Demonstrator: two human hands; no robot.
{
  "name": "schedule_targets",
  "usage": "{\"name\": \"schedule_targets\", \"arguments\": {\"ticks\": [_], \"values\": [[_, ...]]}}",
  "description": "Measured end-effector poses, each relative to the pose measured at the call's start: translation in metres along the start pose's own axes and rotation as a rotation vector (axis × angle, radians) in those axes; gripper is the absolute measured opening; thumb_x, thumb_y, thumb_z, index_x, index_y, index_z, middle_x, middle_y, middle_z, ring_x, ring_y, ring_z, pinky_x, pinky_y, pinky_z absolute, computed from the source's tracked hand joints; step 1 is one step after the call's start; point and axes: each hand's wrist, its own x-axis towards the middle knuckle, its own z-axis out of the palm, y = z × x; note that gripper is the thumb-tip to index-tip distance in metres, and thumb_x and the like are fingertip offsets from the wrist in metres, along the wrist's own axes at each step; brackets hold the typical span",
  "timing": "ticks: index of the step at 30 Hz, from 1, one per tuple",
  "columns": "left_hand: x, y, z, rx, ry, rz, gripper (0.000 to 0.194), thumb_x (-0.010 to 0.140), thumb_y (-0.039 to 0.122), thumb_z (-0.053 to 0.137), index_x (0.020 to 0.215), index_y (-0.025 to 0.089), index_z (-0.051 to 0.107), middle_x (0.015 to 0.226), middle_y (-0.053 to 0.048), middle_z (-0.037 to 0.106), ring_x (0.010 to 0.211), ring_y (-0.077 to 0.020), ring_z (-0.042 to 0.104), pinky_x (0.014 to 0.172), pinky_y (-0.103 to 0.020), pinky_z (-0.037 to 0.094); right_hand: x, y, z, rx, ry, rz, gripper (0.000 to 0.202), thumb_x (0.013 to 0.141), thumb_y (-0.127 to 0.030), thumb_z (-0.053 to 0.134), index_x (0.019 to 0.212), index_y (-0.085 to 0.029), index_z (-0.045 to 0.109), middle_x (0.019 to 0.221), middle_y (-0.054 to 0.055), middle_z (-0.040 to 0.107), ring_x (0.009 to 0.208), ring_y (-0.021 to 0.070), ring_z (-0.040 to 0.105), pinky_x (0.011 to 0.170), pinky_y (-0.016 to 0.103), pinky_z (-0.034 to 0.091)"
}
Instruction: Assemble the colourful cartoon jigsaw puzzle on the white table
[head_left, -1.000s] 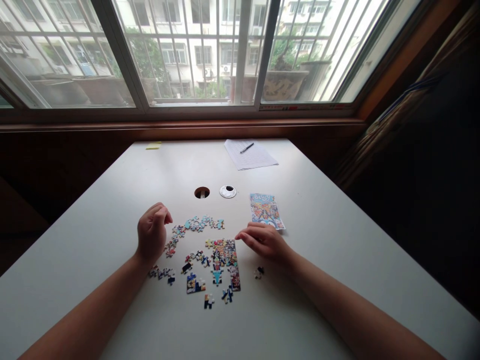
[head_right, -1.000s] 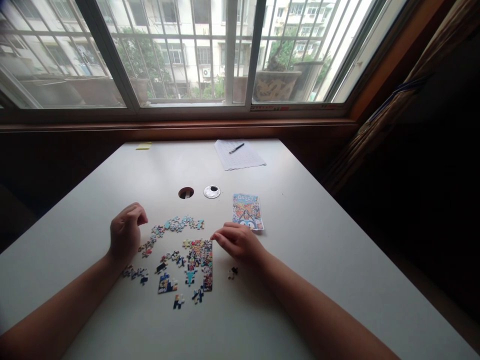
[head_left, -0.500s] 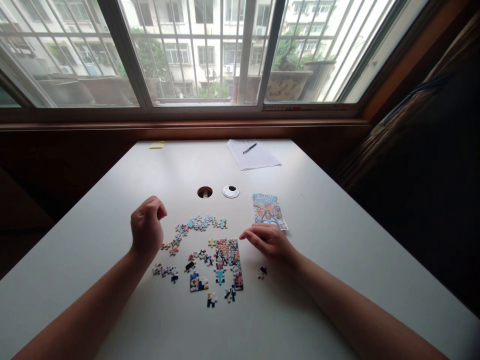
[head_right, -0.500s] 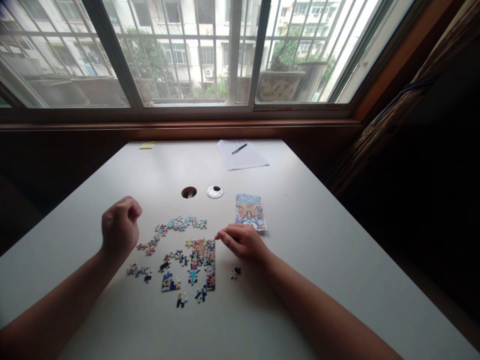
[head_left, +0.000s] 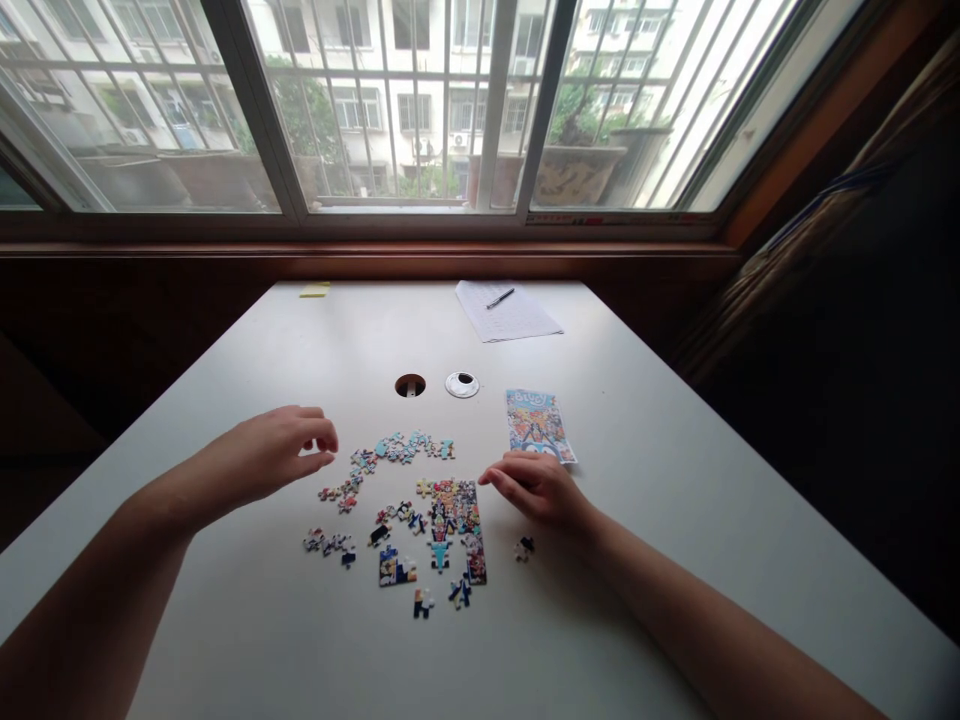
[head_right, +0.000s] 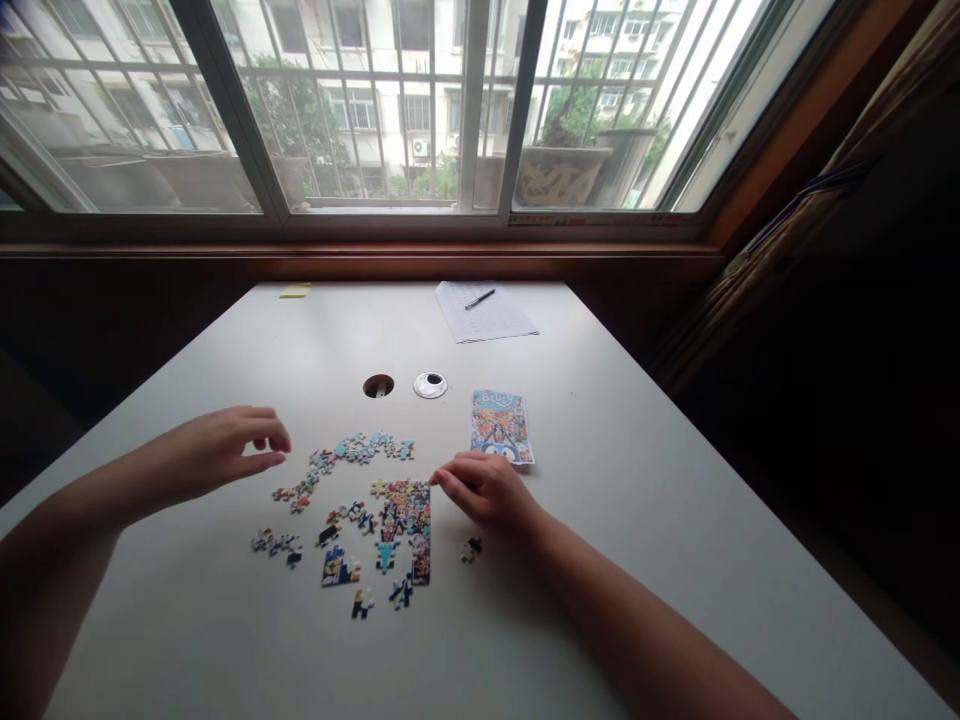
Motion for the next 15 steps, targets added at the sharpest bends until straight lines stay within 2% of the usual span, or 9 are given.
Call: {"name": "schedule_targets", "arguments": {"ticks": [3,6,11,15], "values": [[-0.009,-0.004,0.000,0.150,-0.206,-0.119,0.016,0.080,0.040,0.067,0.088,0.028,0.075,0.093,-0.007,0.071,0.083,-0.0233,0.067,0.064,-0.028,0.047,0.000,0.001,0.000,-0.003,-0.008,-0.004,0.027,0.100,-0.028,0.051,0.092,-0.019,0.076,0.080,0.004,0.073,0.072,0.0136,0.068,0.067,0.024,0.048],[-0.011,0.004,0.003,0.260,-0.335,-0.237,0.022,0.079,0.040,0.063,0.092,0.027,0.074,0.100,-0.007,0.070,0.089,-0.0246,0.065,0.067,-0.029,0.046,0.000,0.002,0.001,-0.003,-0.010,-0.003,0.026,0.100,-0.027,0.052,0.093,-0.020,0.076,0.079,0.004,0.073,0.072,0.0136,0.067,0.066,0.025,0.047],[-0.006,0.021,0.013,0.316,-0.404,-0.240,0.018,0.081,0.036,0.058,0.089,0.026,0.071,0.097,-0.007,0.068,0.084,-0.0239,0.063,0.065,-0.030,0.044,0.000,0.000,0.000,0.004,-0.011,-0.005,0.025,0.100,-0.026,0.053,0.093,-0.020,0.076,0.079,0.004,0.072,0.072,0.0135,0.067,0.066,0.024,0.046],[-0.004,0.023,0.021,0.361,-0.402,-0.230,0.013,0.080,0.029,0.058,0.083,0.025,0.069,0.092,-0.006,0.068,0.081,-0.0243,0.062,0.063,-0.031,0.043,0.000,0.000,0.000,-0.001,-0.013,-0.014,0.024,0.100,-0.025,0.053,0.093,-0.020,0.075,0.080,0.003,0.072,0.073,0.0135,0.067,0.067,0.024,0.046]]}}
